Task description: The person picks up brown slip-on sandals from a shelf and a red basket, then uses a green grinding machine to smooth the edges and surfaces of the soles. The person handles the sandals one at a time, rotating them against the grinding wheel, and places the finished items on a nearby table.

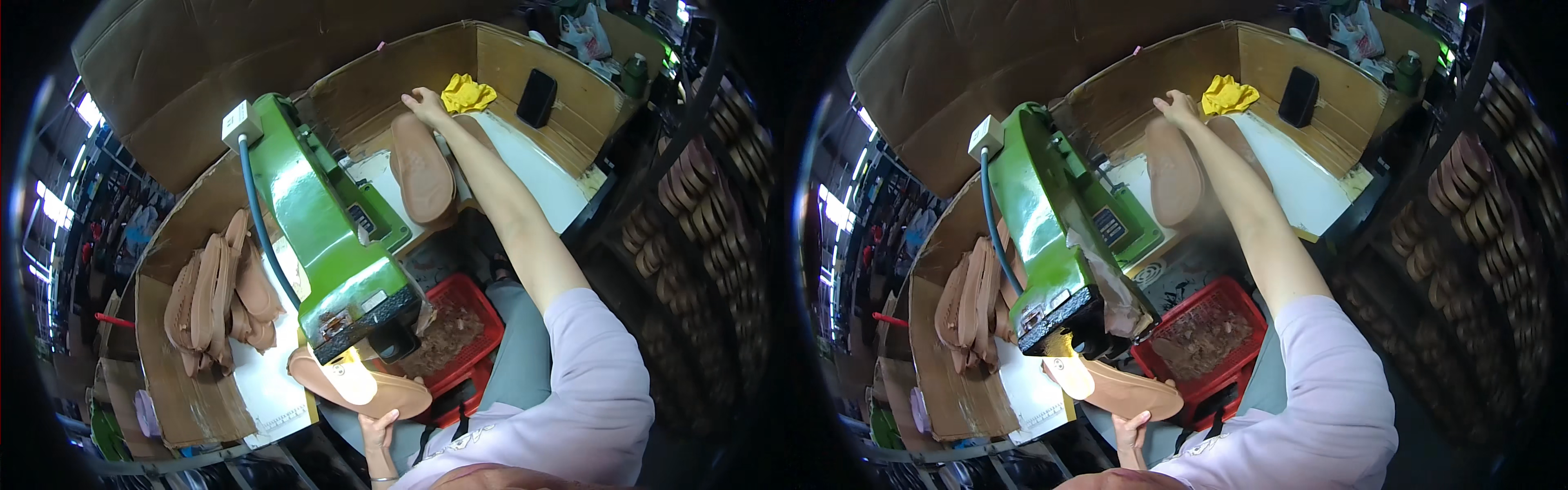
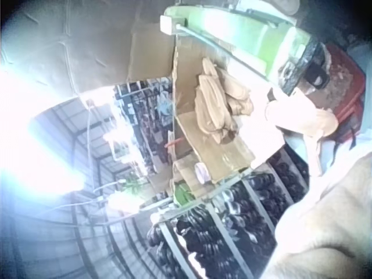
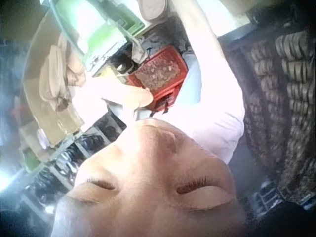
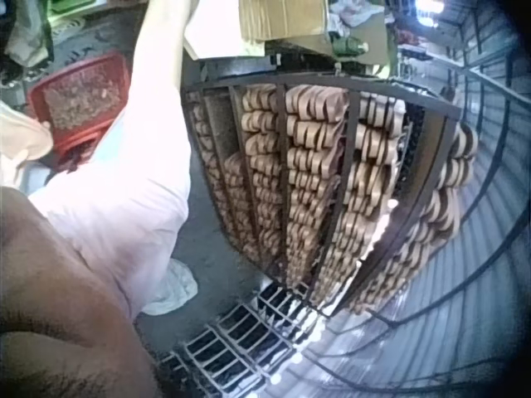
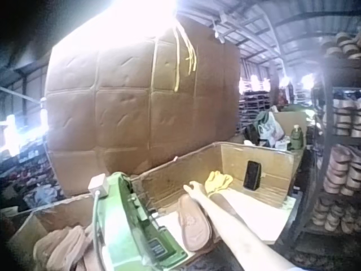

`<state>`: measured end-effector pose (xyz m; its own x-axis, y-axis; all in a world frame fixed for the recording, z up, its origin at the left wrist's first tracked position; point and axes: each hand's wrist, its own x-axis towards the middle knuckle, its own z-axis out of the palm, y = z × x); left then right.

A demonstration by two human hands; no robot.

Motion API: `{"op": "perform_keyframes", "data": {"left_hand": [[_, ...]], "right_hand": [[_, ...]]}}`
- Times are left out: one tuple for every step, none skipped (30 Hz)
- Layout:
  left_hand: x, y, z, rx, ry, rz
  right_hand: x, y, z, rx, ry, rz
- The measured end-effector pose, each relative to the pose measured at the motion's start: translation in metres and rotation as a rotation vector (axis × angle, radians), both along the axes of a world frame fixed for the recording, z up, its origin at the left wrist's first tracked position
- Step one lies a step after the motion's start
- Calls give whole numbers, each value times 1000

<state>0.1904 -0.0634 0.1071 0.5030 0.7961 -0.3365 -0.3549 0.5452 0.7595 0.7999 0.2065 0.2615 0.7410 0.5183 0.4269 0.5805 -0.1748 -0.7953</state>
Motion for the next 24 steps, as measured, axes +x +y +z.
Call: {"op": "perform_keyframes", "data": {"left_hand": [[-5, -1, -11, -7, 40, -5], [8, -3, 13, -65, -100, 107], [7, 3, 11, -23, -77, 160], [-3, 9, 5, 14, -44, 236], [-2, 13, 8, 36, 45, 261], [0, 17, 13, 61, 54, 243], [12, 19, 4, 30, 14, 189], [25, 16, 7, -18, 6, 119], [38, 10, 10, -5, -42, 83], [57, 3, 17, 14, -69, 43], [61, -5, 8, 52, -59, -28], [67, -12, 10, 33, -64, -69], [72, -19, 14, 25, -99, -88], [78, -22, 27, 68, -135, -73], [85, -21, 40, 120, -176, -72], [82, -17, 40, 203, -149, -115], [83, -11, 44, 286, -127, -174], [88, -9, 50, 300, -53, -171], [94, -9, 58, 327, -37, -117], [103, -8, 65, 369, 7, -74], [110, -7, 72, 411, 50, -28], [115, -3, 79, 484, 181, -65], [120, 1, 86, 558, 313, -104], [124, 5, 94, 630, 445, -139]], "right_hand": [[-3, -8, -5, 62, -116, -37], [-21, -16, -14, 123, -221, -57], [-44, -26, -16, 193, -323, -65], [-77, -41, -24, 281, -258, 74], [-112, -68, -33, 353, -196, 225], [-152, -102, -41, 425, -101, 314], [-168, -151, -61, 407, 87, 389], [-202, -207, -70, 208, 291, 402], [-242, -261, -64, -20, 318, 512], [-255, -311, -104, -46, 593, 750], [-277, -350, -125, -246, 922, 949], [-305, -379, -140, -450, 874, 1001], [-333, -404, -158, -393, 890, 1042], [-354, -429, -165, -435, 1176, 870], [-366, -452, -191, -467, 1254, 709], [-374, -461, -191, -440, 1236, 686], [-380, -467, -189, -402, 1216, 651], [-384, -471, -187, -340, 1250, 644], [-389, -471, -181, -276, 1280, 647], [-391, -470, -175, -205, 1306, 646], [-393, -468, -169, -212, 1292, 685], [-396, -464, -162, -220, 1278, 726], [-399, -460, -156, -227, 1263, 763], [-405, -454, -150, -175, 1270, 779]]}}
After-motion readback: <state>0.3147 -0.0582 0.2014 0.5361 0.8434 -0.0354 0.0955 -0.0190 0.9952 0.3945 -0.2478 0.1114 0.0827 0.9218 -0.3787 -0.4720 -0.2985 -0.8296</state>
